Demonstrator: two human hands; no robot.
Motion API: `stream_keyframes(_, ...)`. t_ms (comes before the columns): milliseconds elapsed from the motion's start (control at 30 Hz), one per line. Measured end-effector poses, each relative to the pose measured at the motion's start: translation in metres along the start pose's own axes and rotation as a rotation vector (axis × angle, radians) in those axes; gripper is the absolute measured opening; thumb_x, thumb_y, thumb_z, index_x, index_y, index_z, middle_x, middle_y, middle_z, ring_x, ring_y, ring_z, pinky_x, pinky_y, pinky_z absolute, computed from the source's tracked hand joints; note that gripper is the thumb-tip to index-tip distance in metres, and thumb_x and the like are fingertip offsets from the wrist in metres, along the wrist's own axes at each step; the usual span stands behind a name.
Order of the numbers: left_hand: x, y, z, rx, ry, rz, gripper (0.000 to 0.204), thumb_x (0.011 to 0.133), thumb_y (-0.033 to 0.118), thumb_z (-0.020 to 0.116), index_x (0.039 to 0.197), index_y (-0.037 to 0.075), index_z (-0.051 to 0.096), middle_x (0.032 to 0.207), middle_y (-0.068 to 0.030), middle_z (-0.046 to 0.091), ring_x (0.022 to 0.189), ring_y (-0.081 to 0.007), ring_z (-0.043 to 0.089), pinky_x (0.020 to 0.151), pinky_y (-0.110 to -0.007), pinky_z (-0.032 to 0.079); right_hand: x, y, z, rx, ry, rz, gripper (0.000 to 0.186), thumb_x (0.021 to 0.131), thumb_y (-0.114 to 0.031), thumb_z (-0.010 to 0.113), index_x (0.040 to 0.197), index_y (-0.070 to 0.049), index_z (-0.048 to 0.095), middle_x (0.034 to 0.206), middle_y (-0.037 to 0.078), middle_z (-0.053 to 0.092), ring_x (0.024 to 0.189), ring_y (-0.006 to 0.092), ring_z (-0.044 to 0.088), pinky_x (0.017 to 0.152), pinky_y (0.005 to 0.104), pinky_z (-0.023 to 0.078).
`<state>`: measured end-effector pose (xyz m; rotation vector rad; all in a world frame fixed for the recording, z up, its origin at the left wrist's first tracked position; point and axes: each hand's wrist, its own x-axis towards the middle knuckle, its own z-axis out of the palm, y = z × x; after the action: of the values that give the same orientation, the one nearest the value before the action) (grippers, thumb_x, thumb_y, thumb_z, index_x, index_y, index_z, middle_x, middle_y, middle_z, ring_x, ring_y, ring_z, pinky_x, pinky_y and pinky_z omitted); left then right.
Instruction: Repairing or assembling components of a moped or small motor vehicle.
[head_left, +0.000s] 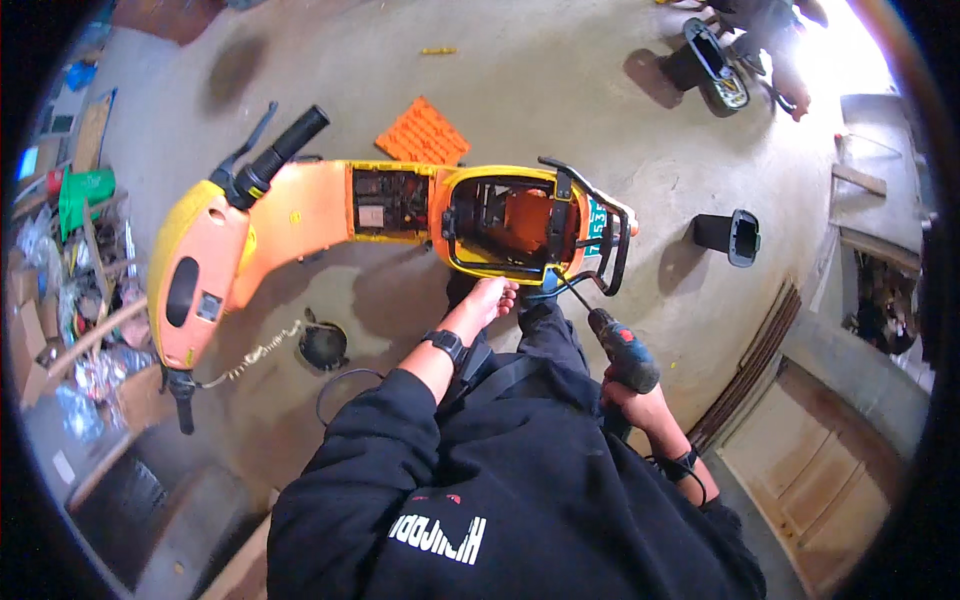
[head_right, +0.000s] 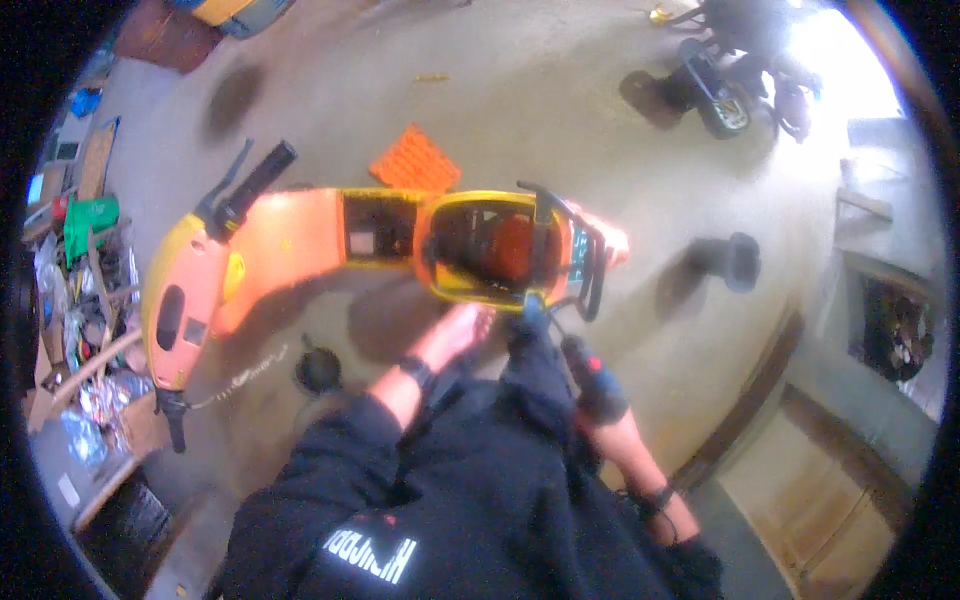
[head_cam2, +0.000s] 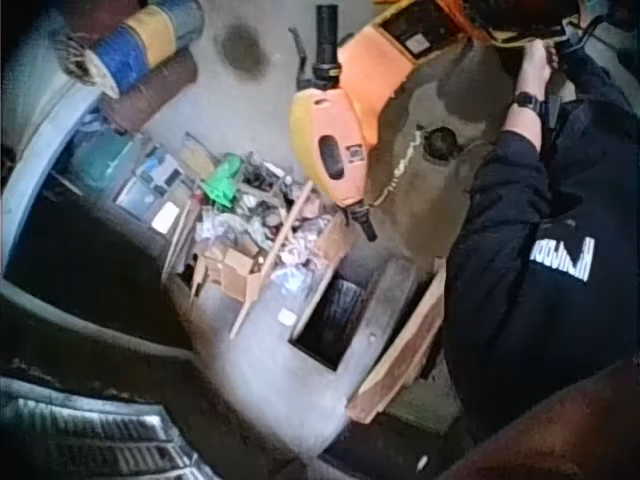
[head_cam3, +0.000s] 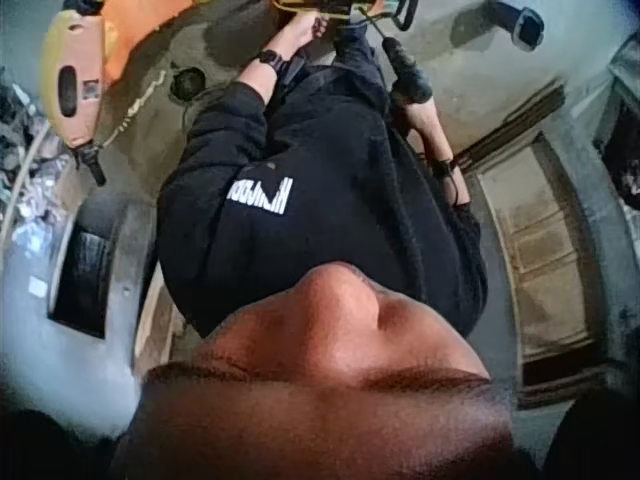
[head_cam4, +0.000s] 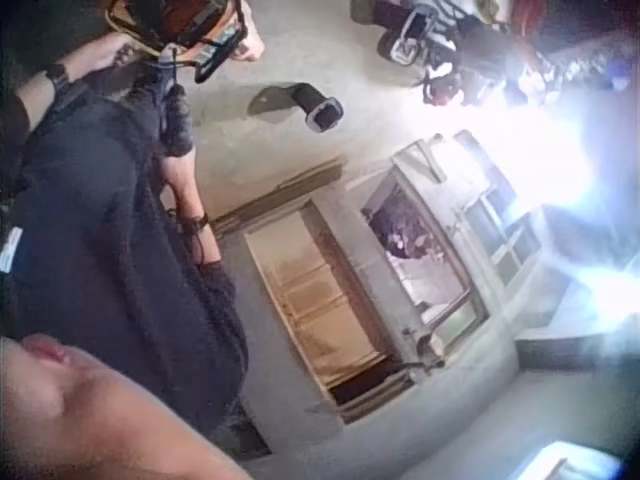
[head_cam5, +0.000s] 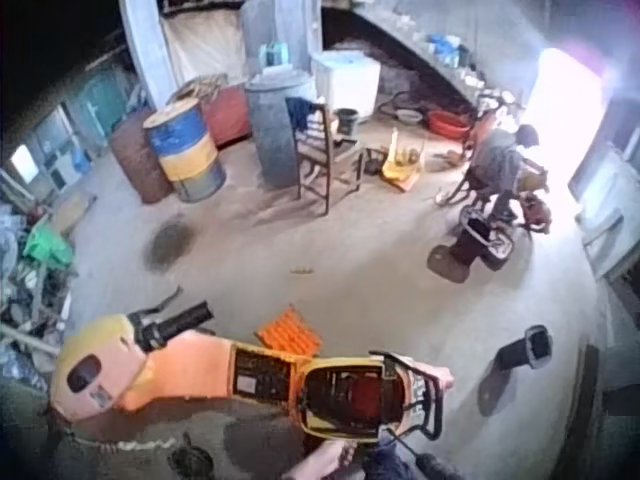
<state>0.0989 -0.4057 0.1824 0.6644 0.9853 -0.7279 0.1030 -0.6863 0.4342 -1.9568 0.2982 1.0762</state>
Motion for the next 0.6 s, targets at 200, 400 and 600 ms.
stream_keyframes(200,0.056,-0.059,0.046,-0.015,0.052,-0.054,0.028,0.092,0.027,0.045,0.09,0.005,0.063,0.064,0.0004,0.052,0.052,-0.011,0.049,0.046,-0.026,0.042,0.008,-0.008,-0.026,-0.069,-0.113,-0.009,0.018,0.074,-0.003,0.063,0.092,-0.001,0.06,0.077,0.006,0.064,0.067,0.0163,0.063,0.063,0.0323,0.051)
stream_keyframes(400,0.13,-0.11,0.033,0.377,0.695,0.225,0.037,0.095,0.03,0.039,0.082,0.005,0.064,0.065,-0.0036,0.056,0.055,-0.0133,0.055,0.045,-0.028,0.044,0.007,-0.044,-0.048,-0.347,-0.264,-0.088,0.03,0.069,-0.009,0.071,0.095,0.003,0.06,0.075,0.016,0.066,0.068,0.0247,0.066,0.067,0.0348,0.052)
stream_keyframes(600,0.086,-0.077,0.058,-0.029,0.426,0.058,0.034,0.094,0.031,0.044,0.076,0.008,0.06,0.06,-0.0017,0.054,0.046,-0.0137,0.052,0.04,-0.028,0.041,0.008,-0.033,-0.05,-0.545,-0.289,-0.159,0.043,0.068,-0.02,0.075,0.1,0.004,0.059,0.081,0.023,0.066,0.077,0.0386,0.067,0.072,0.0408,0.052)
